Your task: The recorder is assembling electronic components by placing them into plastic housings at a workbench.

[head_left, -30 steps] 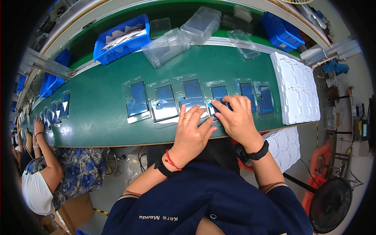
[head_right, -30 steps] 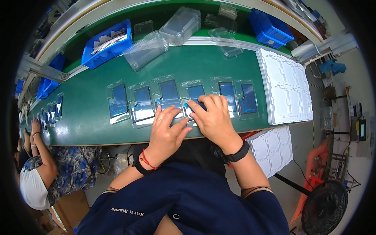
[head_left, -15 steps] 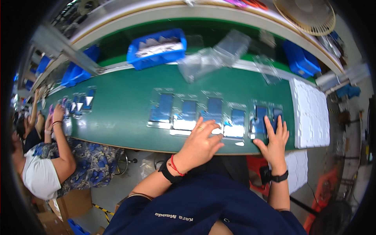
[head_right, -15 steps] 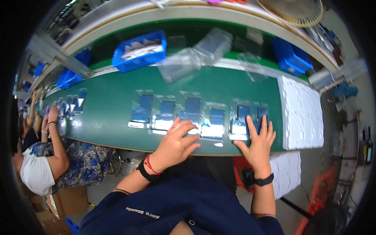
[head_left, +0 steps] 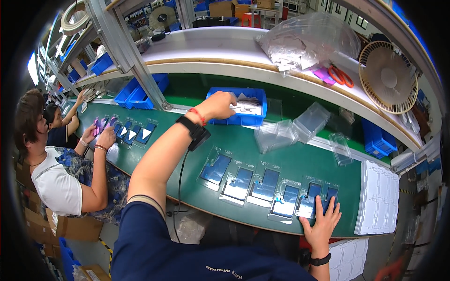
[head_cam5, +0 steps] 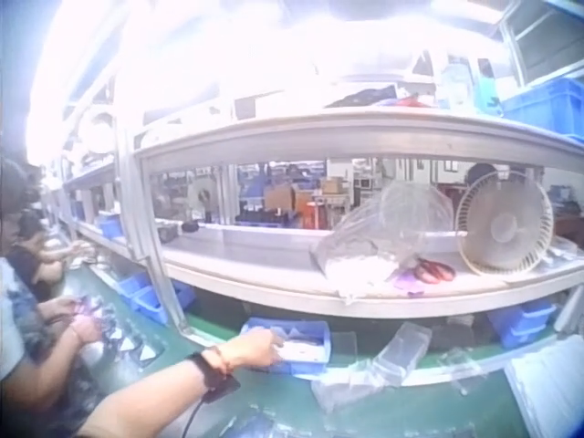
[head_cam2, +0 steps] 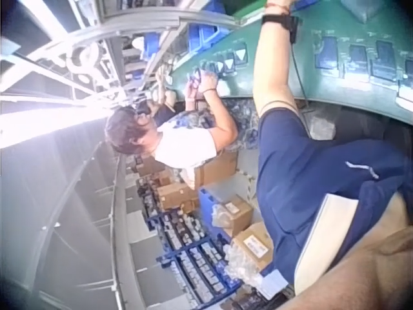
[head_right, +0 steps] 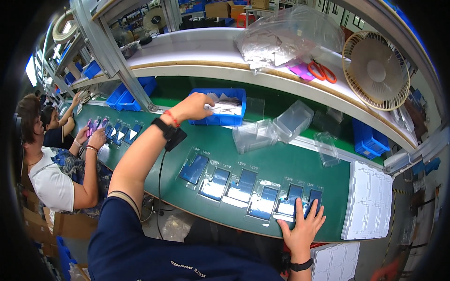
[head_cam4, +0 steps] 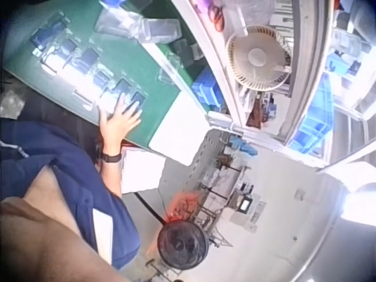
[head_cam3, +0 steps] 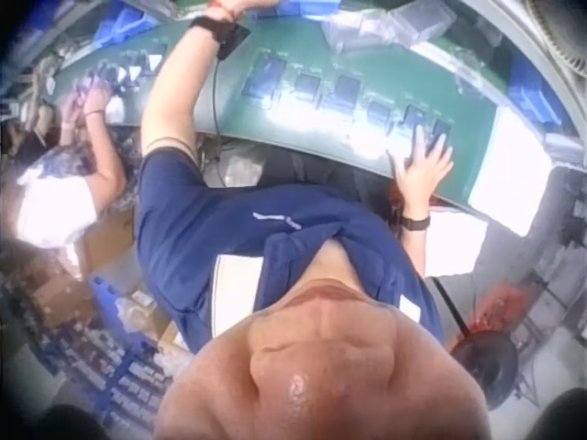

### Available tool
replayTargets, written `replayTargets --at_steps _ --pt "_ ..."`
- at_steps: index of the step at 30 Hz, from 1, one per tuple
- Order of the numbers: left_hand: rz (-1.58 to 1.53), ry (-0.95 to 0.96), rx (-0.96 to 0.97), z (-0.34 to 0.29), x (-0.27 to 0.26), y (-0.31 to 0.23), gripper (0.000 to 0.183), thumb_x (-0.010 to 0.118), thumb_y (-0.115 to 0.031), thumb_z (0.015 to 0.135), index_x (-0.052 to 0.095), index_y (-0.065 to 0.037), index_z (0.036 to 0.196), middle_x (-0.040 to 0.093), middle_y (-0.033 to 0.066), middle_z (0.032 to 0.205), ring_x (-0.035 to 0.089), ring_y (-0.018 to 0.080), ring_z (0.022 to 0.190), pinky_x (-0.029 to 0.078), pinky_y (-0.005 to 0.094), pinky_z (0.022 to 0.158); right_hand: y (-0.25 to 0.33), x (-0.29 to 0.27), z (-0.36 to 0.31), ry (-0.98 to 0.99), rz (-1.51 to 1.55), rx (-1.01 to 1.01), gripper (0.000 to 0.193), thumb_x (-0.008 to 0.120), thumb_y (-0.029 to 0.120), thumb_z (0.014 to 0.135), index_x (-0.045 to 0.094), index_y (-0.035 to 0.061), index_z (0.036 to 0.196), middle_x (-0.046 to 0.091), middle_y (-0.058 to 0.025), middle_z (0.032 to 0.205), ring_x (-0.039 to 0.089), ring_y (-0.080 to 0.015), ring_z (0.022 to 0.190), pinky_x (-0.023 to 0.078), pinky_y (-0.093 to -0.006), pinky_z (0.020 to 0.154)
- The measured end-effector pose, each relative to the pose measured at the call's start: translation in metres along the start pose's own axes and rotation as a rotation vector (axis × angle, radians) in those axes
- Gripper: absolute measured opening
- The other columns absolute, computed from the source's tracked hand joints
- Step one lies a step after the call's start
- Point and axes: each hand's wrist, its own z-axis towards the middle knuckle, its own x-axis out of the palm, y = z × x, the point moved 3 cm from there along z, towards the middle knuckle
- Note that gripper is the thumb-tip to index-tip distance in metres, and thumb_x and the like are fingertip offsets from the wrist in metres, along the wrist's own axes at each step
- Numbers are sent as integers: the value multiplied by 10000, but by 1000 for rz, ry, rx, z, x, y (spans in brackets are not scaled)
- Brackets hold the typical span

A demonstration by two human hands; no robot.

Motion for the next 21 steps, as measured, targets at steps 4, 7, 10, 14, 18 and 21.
replayTargets --at_steps 4,7,10,14,18,21 --pt "74 189 -21 39 11 13 442 634 -148 681 642 -19 1104 640 217 1050 613 336 998 475 365 880 1 -2 0 -28 -3 -2 774 665 562 705 459 190 1351 265 -255 1443 228 -497 1303 160 -626 1036" --pt "60 311 -77 55 25 26 467 607 -130 656 637 -12 1106 646 217 1028 619 335 980 479 364 869 0 -1 1 -49 -4 -5 762 681 527 698 463 198 1349 286 -244 1438 238 -480 1307 166 -608 1045" --pt "115 201 -42 59 34 47 400 589 -113 686 657 -37 1073 653 203 991 624 339 933 490 377 833 0 -1 2 -42 0 6 760 689 520 693 469 197 1345 286 -242 1439 240 -477 1307 168 -606 1045" --pt "104 -54 -4 52 24 52 222 587 -141 767 702 -44 930 662 181 911 630 341 847 497 384 794 -2 1 2 -46 11 2 787 673 600 682 489 191 1329 277 -257 1438 245 -507 1289 174 -634 1026" --pt "-111 -165 -3 40 6 53 208 621 -178 797 705 -18 899 669 180 920 650 317 833 506 356 778 1 -2 1 -59 7 11 758 696 514 689 472 202 1342 294 -230 1438 247 -472 1307 172 -611 1043" --pt "-224 -170 -37 33 0 60 211 636 -168 812 696 -7 934 679 177 946 668 264 834 508 321 781 0 -1 0 -73 5 0 755 693 512 693 469 205 1345 297 -226 1437 249 -471 1305 175 -612 1042"
